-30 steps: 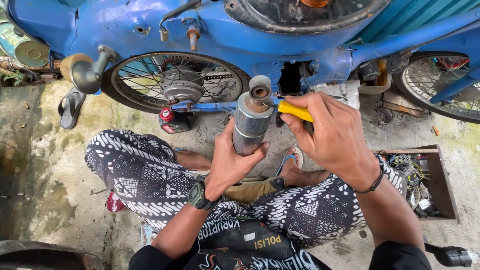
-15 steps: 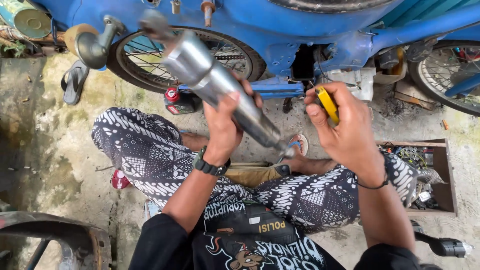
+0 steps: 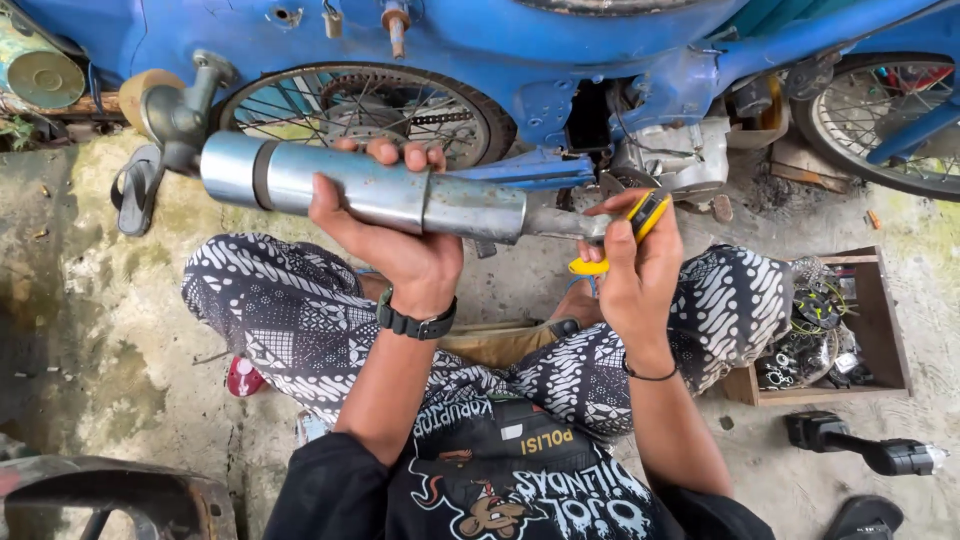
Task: Cleaning a motorcycle shock absorber by scraping the surface with a small hand tool to remove dirt or old paint.
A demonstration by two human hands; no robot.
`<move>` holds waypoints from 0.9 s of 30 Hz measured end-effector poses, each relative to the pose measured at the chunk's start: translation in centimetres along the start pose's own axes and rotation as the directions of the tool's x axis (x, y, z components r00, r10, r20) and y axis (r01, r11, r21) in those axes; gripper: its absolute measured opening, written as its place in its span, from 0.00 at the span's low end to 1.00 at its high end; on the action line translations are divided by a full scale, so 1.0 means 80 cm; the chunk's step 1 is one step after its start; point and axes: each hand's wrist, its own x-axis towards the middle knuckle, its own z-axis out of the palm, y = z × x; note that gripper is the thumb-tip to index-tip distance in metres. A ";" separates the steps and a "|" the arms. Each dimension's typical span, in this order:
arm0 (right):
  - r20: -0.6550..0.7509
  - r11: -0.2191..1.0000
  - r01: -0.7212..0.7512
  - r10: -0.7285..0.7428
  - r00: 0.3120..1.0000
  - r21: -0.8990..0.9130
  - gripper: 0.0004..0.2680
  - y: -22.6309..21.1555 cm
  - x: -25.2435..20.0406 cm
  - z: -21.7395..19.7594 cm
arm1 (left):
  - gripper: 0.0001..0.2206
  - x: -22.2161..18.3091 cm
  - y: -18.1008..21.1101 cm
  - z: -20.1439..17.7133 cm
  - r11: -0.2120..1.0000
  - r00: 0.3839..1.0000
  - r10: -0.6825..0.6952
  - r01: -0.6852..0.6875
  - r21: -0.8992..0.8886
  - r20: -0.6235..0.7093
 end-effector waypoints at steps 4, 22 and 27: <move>0.031 0.999 -0.003 0.001 1.000 0.053 0.13 -0.008 0.005 0.014 | 0.22 0.000 0.007 -0.001 0.996 0.998 0.046 -0.050 -0.080 -0.049; -0.121 0.981 -0.002 0.027 0.992 0.194 0.11 -0.011 0.047 0.041 | 0.27 -0.010 0.044 -0.094 0.919 0.626 0.011 -0.314 0.239 0.780; -0.178 0.962 0.041 0.008 0.984 0.270 0.10 -0.040 0.066 0.078 | 0.30 -0.033 0.039 -0.109 0.837 0.594 0.010 -0.445 0.318 0.804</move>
